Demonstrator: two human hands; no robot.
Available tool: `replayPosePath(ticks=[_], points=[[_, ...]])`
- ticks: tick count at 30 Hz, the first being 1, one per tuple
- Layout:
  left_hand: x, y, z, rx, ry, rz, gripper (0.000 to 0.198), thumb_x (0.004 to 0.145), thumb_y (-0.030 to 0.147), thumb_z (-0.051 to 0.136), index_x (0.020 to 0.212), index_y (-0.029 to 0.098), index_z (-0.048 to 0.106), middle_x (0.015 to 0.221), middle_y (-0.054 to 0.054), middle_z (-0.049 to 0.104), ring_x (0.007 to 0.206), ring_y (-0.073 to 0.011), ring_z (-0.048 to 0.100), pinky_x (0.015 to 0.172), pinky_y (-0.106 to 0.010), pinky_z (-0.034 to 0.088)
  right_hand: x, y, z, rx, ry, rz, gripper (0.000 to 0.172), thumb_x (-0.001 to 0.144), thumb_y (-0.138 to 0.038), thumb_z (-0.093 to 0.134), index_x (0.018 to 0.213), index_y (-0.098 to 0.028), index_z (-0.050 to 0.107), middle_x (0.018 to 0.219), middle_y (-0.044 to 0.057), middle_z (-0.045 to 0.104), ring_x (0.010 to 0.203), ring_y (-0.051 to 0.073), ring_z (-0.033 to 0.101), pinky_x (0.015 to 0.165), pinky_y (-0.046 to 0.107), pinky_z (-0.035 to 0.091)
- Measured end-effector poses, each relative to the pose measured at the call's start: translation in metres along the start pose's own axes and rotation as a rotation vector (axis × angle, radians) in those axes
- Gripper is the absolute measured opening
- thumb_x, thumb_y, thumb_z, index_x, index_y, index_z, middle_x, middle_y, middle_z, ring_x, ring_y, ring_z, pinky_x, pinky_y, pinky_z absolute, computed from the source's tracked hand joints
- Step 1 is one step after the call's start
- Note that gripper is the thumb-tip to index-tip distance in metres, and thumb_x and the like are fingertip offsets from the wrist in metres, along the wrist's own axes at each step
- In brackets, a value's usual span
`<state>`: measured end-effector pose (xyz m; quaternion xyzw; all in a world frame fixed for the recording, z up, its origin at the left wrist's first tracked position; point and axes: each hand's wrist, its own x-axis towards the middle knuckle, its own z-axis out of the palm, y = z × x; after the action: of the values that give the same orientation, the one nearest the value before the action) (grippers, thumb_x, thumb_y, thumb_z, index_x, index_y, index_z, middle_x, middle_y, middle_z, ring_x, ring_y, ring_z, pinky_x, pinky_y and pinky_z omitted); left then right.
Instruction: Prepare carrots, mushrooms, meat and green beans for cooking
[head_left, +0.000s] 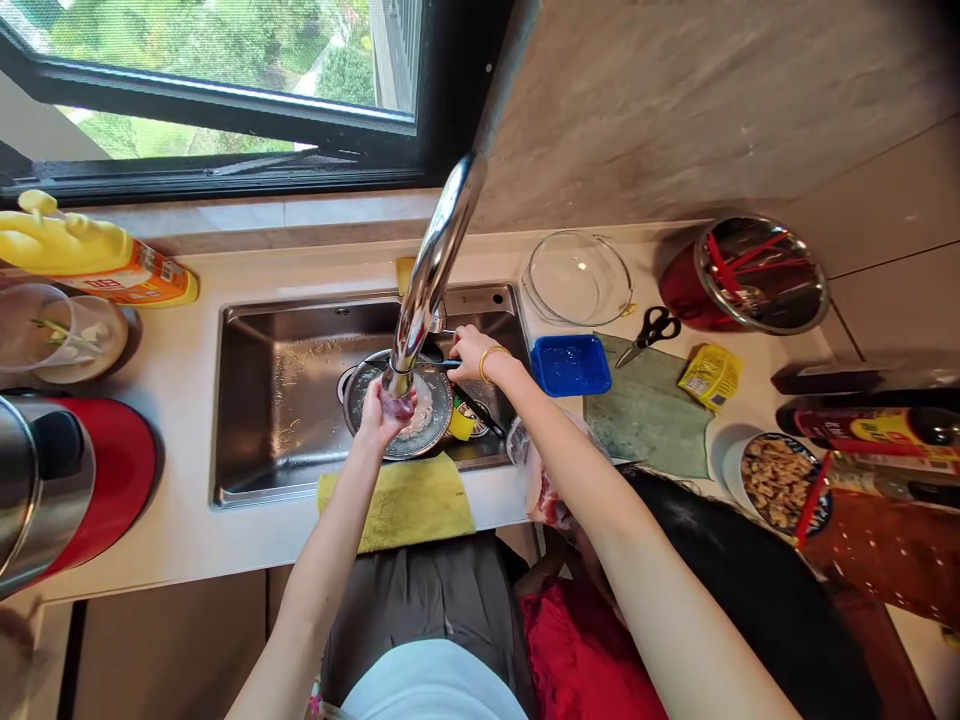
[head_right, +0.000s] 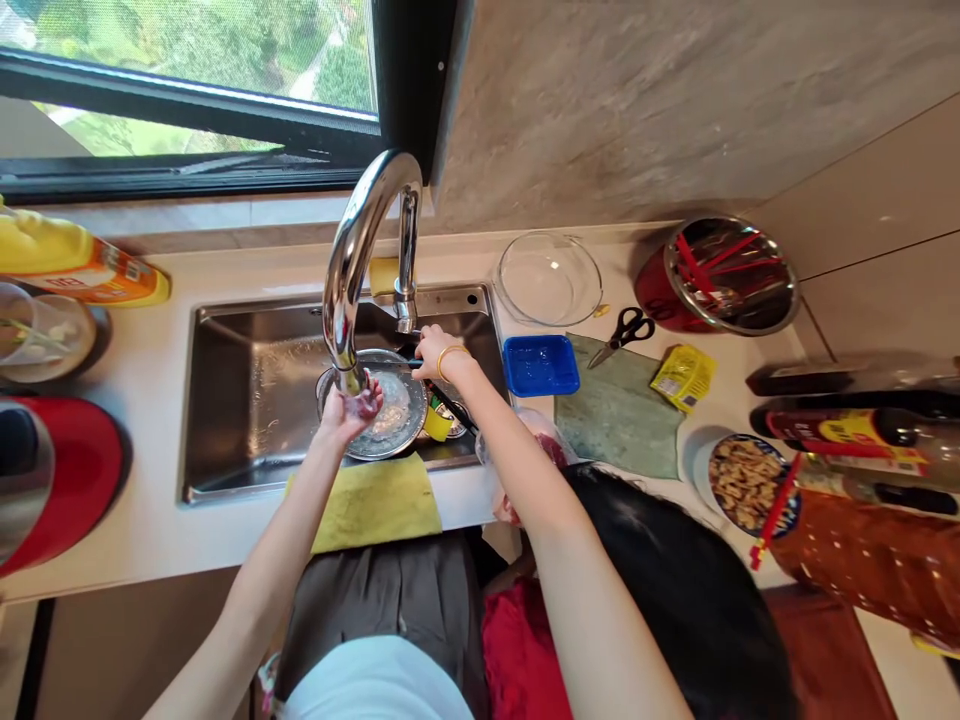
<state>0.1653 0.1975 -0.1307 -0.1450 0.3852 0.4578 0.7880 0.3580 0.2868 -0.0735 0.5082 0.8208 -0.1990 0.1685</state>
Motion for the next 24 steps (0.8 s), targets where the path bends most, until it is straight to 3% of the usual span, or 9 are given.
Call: replayPosePath(ticks=[5,14,17,20,24], points=[[0.003,0.005,-0.002,-0.061,0.009,0.067,0.022,0.08,0.031,0.044,0.08,0.016,0.06,0.076,-0.006,0.066,0.068,-0.0171,0.065,0.065,-0.033,0.053,0.004,-0.002,-0.002,-0.001,-0.048,0.044,0.034,0.068,-0.043,0.069,0.094,-0.021,0.073,0.107,0.011,0.057,0.107,0.027,0.049,0.085,0.033,0.044],[0.001,0.007,-0.004,-0.001,0.005,0.107,0.008,0.076,0.015,0.057,0.084,0.015,0.059,0.077,-0.003,0.068,0.065,-0.0134,0.064,0.057,-0.023,0.048,0.007,-0.007,-0.005,-0.038,-0.081,0.055,0.037,0.067,-0.044,0.068,0.095,-0.02,0.073,0.105,0.011,0.06,0.105,0.027,0.051,0.086,0.034,0.044],[-0.003,0.007,-0.003,-0.024,0.017,0.108,0.005,0.08,0.019,0.057,0.083,0.016,0.059,0.076,-0.002,0.068,0.065,-0.0136,0.064,0.058,-0.024,0.049,0.009,-0.006,-0.004,-0.039,-0.083,0.06,0.036,0.067,-0.044,0.069,0.094,-0.021,0.073,0.105,0.01,0.061,0.104,0.026,0.051,0.085,0.032,0.044],[-0.005,0.007,0.0,-0.087,0.031,0.096,0.015,0.086,0.031,0.054,0.081,0.018,0.058,0.076,-0.002,0.067,0.067,-0.0142,0.064,0.062,-0.028,0.052,0.01,-0.006,-0.001,-0.036,-0.088,0.064,0.035,0.067,-0.044,0.068,0.093,-0.021,0.073,0.104,0.01,0.061,0.103,0.026,0.052,0.083,0.032,0.045],[-0.004,0.005,-0.002,-0.067,0.076,0.027,0.023,0.089,0.037,0.049,0.081,0.017,0.056,0.073,-0.002,0.064,0.058,-0.0117,0.061,0.051,-0.022,0.049,0.008,-0.007,0.001,-0.023,-0.083,0.07,0.036,0.067,-0.044,0.068,0.094,-0.021,0.073,0.106,0.01,0.06,0.104,0.026,0.051,0.082,0.031,0.045]])
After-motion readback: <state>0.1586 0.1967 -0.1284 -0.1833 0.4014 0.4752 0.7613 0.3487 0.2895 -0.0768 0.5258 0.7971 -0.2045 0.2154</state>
